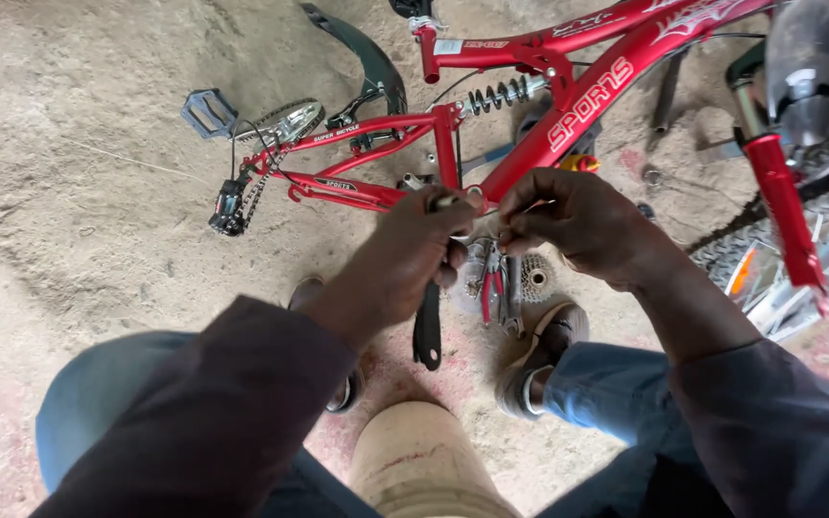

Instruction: The person attaches a front sprocket assembly to the crank arm of a red bicycle frame and then uses an allen key multi-tool to tighten the mounting bolts.

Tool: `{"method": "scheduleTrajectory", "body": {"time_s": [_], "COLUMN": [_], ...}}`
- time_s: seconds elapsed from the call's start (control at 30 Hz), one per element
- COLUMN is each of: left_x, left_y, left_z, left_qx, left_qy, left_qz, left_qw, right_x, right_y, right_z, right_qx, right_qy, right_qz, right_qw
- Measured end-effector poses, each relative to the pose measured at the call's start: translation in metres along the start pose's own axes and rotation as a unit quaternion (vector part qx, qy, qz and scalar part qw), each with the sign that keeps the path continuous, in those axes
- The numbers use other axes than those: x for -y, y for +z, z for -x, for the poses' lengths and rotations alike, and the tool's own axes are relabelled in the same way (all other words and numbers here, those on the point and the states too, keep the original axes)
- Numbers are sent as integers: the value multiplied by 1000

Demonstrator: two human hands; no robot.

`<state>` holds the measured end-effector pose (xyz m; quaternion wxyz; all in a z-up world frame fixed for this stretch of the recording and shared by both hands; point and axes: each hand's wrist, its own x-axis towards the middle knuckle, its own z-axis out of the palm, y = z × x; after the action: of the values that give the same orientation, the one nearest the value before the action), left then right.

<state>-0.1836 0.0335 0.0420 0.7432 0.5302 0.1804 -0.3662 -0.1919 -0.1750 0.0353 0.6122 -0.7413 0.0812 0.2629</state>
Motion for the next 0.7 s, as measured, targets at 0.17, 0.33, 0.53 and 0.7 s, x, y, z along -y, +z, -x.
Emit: {"method": "scheduleTrajectory", "body": {"time_s": [0.17, 0.33, 0.53, 0.7], "left_x": [-2, -11, 26, 21], "left_y": [19, 45, 13, -4], "left_z": [-47, -45, -35, -27], "left_qx": [-3, -37, -64, -80], "left_qy": [-37, -72, -46, 19], "left_qz": [-28, 11, -38, -59], "left_qw": [999, 997, 996, 995], "right_x": [-17, -15, 23, 26], "right_y": [-22, -26, -22, -18], "right_z": [-36, -32, -24, -31], "right_qx": [-71, -73, -82, -45], "right_qy": [36, 68, 8, -96], "right_qz": [34, -34, 176, 8], "right_qw": [996, 994, 981, 994]}}
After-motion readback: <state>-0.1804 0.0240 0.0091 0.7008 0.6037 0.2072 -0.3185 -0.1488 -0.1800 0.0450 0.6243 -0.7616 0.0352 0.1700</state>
